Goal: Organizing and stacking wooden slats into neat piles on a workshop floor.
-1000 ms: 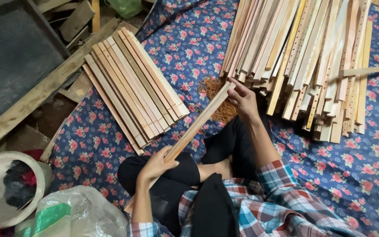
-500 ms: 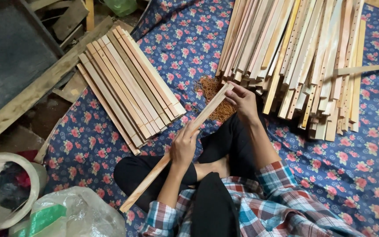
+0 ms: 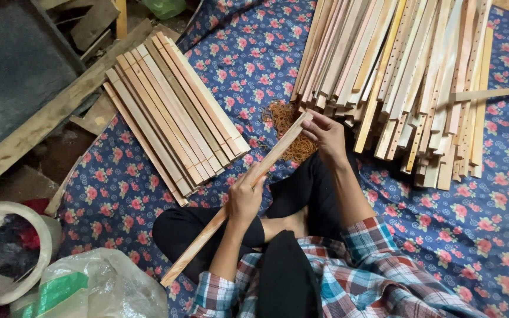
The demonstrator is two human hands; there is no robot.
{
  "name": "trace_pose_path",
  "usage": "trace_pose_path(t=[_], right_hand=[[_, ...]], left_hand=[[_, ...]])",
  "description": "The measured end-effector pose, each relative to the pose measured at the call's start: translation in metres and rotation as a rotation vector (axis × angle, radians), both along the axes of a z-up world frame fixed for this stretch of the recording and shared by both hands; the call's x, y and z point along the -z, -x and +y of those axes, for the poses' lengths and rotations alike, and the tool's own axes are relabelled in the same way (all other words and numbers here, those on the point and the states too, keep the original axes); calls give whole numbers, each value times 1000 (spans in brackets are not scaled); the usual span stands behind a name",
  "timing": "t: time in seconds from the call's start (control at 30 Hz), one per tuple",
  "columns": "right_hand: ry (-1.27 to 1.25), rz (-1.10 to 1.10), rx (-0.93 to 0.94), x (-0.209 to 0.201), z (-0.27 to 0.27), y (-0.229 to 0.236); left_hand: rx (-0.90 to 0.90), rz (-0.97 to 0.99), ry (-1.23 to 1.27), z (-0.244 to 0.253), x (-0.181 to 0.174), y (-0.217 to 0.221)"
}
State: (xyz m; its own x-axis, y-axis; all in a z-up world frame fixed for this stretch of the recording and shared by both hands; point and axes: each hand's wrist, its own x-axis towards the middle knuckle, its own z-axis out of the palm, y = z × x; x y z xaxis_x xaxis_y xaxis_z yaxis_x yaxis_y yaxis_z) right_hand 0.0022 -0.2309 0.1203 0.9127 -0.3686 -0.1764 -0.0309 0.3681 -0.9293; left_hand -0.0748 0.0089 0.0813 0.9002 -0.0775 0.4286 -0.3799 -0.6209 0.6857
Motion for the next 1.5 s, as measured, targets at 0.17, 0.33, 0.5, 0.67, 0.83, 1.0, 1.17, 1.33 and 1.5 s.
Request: trace_pose_path(t=[0.17,0.33,0.5,0.67,0.83,1.0,1.17,1.33,1.5], right_hand=[[-2,12,-1,-2,1,-1],[-7,15,1,5,0,-2],[-9,37,-5,1,3,-2],[-11,30,-19,10,4,-5],[-12,43,-41,26,-2,-16],[560,196,-116,198,-28,-60],[1210,499,-261,220,-12,-66],[1471,561,-289,210,-2,-63],[1169,633,-239,187,-2,-64]], left_hand=[[6,58,-13,2,-1,1],[12,129,-3,1,-24,-1],[88,594,-12,-21,-67,-41],[229,814,9,-66,-17,-100],[237,898,30,-74,-14,-115],[226,949,70,-64,4,-120],[225,959,119,-54,-1,-112],[217,1000,128,-47,-25,-101],[193,1024,131,-47,-40,-95]])
